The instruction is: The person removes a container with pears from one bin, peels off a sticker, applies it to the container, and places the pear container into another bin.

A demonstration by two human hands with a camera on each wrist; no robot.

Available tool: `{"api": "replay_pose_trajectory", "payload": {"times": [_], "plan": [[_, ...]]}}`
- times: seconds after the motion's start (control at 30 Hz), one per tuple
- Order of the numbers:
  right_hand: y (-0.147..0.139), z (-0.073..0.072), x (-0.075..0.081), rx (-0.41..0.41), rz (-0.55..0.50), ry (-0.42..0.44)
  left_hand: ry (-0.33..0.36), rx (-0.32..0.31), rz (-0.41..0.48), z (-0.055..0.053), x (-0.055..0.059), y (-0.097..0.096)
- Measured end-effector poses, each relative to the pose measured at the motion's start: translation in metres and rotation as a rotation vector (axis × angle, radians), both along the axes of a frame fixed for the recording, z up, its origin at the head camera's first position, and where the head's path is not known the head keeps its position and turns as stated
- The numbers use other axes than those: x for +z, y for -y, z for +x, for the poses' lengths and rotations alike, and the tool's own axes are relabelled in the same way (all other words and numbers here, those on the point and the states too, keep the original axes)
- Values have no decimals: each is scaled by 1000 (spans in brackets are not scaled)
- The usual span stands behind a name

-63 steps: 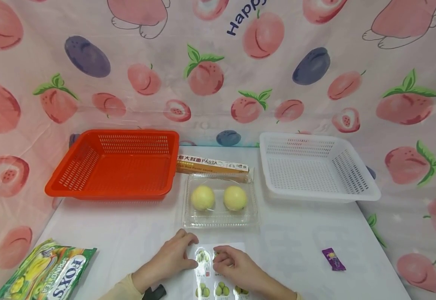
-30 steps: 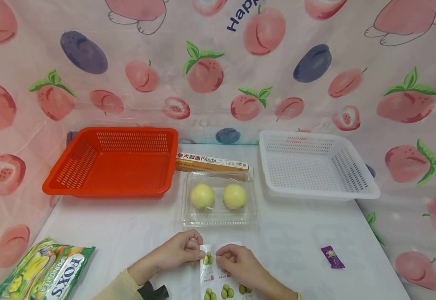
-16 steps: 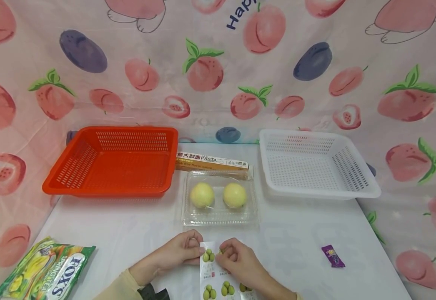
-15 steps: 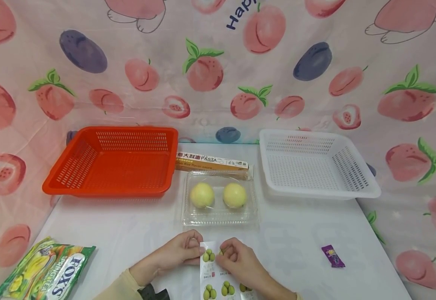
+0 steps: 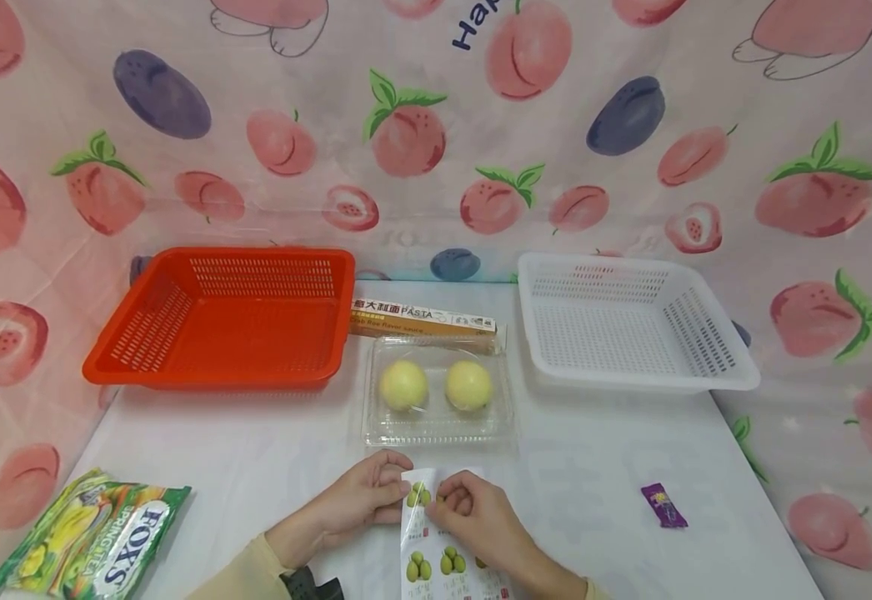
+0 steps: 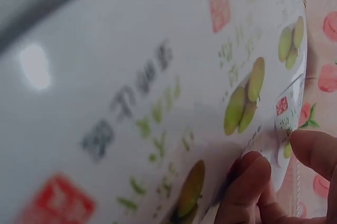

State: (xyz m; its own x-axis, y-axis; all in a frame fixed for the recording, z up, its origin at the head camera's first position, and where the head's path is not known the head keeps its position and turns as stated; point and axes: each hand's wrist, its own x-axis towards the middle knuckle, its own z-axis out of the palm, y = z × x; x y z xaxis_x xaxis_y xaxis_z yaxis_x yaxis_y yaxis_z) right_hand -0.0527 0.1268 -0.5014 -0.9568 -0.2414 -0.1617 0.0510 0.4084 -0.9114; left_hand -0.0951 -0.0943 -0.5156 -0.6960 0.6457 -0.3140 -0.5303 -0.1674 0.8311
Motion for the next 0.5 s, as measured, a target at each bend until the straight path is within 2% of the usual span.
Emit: {"api": "replay_pose_trajectory", "payload": {"times": [0.2,0.5], "plan": [[1,-1,-2,15,-13,58,-8,34,-6,1,2,-3],[1,-5,-2,-12,-53,129,-34,43,-27,2,6,-3]]}}
